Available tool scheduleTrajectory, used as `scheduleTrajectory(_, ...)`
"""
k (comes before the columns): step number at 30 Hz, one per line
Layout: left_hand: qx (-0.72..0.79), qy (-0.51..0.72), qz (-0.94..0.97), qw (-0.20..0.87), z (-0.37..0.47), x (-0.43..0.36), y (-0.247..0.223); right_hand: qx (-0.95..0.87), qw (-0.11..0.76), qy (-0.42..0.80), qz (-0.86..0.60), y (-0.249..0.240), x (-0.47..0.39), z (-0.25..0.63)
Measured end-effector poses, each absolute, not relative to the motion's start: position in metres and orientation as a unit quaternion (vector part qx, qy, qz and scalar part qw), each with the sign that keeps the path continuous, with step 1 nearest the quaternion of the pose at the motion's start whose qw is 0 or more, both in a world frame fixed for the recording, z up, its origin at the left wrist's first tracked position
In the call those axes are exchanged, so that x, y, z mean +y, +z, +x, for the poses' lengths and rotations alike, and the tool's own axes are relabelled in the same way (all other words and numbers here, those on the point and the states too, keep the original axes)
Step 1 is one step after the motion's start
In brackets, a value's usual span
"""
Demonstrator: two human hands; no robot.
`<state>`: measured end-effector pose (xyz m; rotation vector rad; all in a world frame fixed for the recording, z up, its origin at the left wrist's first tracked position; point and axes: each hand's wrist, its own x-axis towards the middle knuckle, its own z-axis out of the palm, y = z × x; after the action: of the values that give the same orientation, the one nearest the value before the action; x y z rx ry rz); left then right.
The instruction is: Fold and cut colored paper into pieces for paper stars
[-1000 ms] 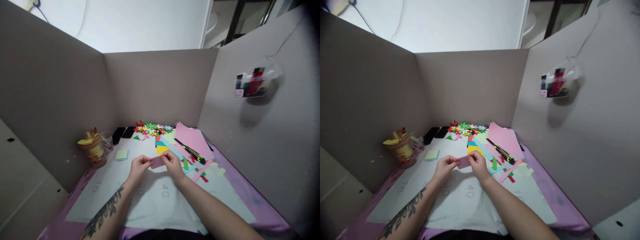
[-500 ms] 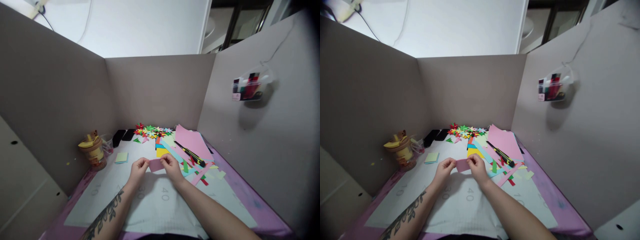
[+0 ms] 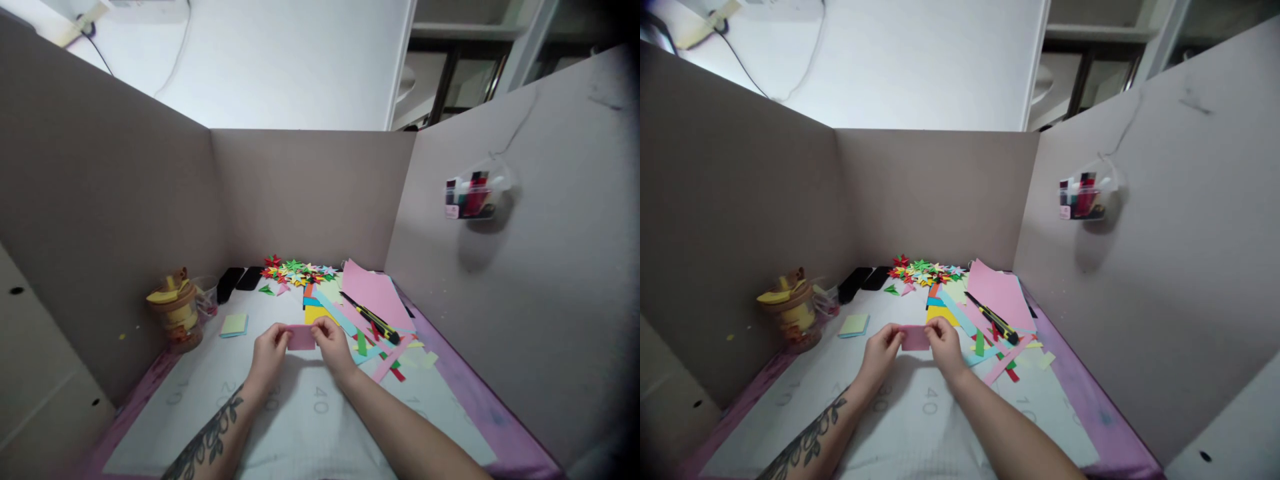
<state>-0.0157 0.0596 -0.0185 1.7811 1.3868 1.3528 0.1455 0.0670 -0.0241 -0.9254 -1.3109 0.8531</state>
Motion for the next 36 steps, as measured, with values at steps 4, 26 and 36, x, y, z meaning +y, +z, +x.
scheduleTrajectory(4, 0.510, 0.471, 0.664, 0.278, -0.015, 0.063, -0.021, -0.554, 0.620, 0.382, -0.403, -0.031, 0.072, 0.147)
scheduleTrajectory(26, 0.467, 0.449, 0.703, 0.294, -0.018, 0.066, -0.031, -0.541, 0.601, 0.449, -0.382, -0.038, 0.089, 0.149)
scheduleTrajectory(36, 0.431, 0.455, 0.675, 0.388, -0.017, 0.074, -0.044, -0.581, 0.563, 0.453, -0.375, -0.045, 0.097, 0.152)
